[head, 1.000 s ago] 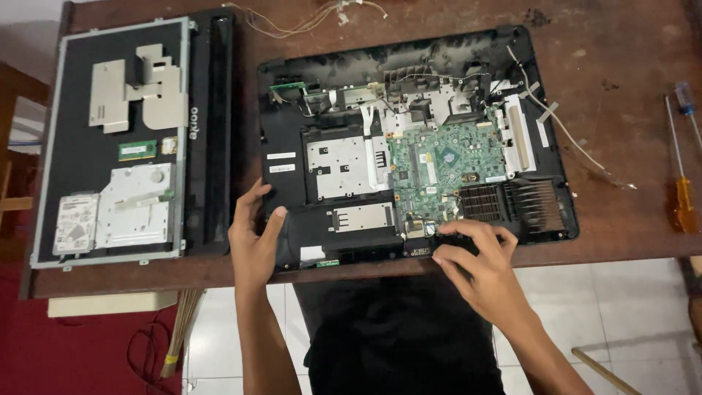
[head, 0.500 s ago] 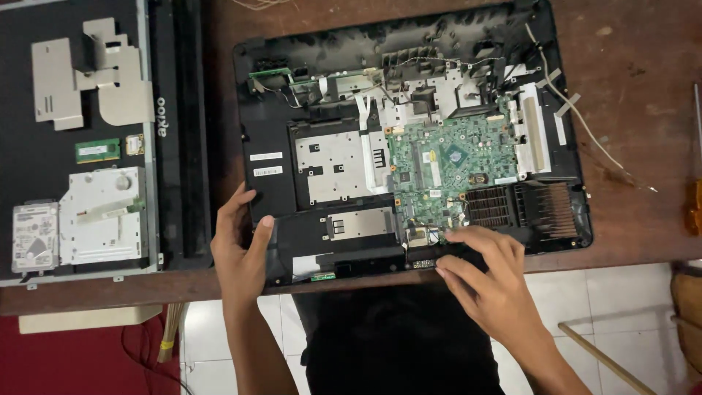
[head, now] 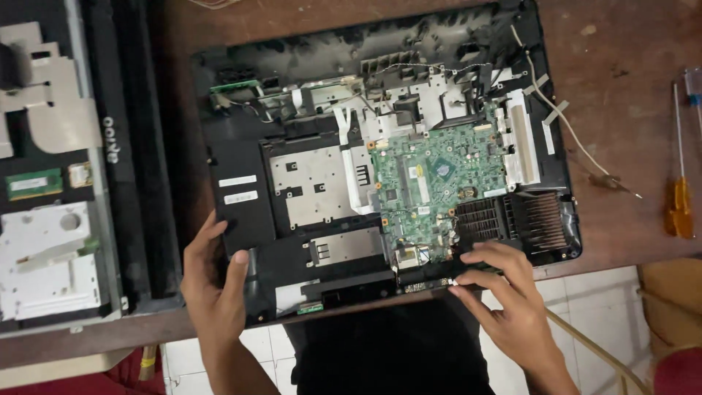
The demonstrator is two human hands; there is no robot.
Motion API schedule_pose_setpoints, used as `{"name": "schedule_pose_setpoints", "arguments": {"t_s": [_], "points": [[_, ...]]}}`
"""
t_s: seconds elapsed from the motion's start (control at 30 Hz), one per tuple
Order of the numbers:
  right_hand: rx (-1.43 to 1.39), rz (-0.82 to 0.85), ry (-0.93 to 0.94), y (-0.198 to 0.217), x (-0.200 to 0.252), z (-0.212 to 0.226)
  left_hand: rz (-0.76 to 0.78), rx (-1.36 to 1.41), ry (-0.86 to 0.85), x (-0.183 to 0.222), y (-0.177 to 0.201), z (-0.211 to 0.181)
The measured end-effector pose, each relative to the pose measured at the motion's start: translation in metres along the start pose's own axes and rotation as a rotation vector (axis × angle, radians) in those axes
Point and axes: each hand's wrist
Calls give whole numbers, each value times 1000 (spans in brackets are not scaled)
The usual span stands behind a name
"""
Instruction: Disassembling and inspecting internal components of a computer motherboard using a screwdriver
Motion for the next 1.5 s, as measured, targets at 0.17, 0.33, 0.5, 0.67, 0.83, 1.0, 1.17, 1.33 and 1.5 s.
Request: {"name": "schedule_pose_setpoints", "arguments": {"t_s": [0.17, 0.33, 0.5, 0.67, 0.83, 1.0, 1.17, 1.33, 1.5], "points": [[-48, 37, 6, 3, -6, -3, 16, -37, -41, -2, 2, 5], [-126, 115, -11, 12, -13, -5, -3, -84, -9, -4, 1, 2], [-94, 142, -49, 11, -13, -4, 28, -11, -62, -4, 1, 6], [-77, 114, 1, 8, -11, -8, 30, 10, -158, -5, -2, -1], [-51, 99, 37, 6, -5, -9, -137, -71, -278, 3, -2, -3], [-20, 83, -4, -3, 6, -15, -126, 4, -238, 17, 0, -11], [54, 98, -38, -11, 9, -9, -119, -60, -176, 26, 2, -15], [106, 83, -31, -16, 13, -13, -116, -133, -194, 31, 1, -17], [49, 57, 28, -13, 3, -10, -124, -185, -263, 37, 0, -24]]}}
Point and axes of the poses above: each hand's wrist, its own x-axis away from the middle knuckle, its own y-axis out of the back of the hand, z = x × y, and after that the axes turned 12 degrees about y, right-handed
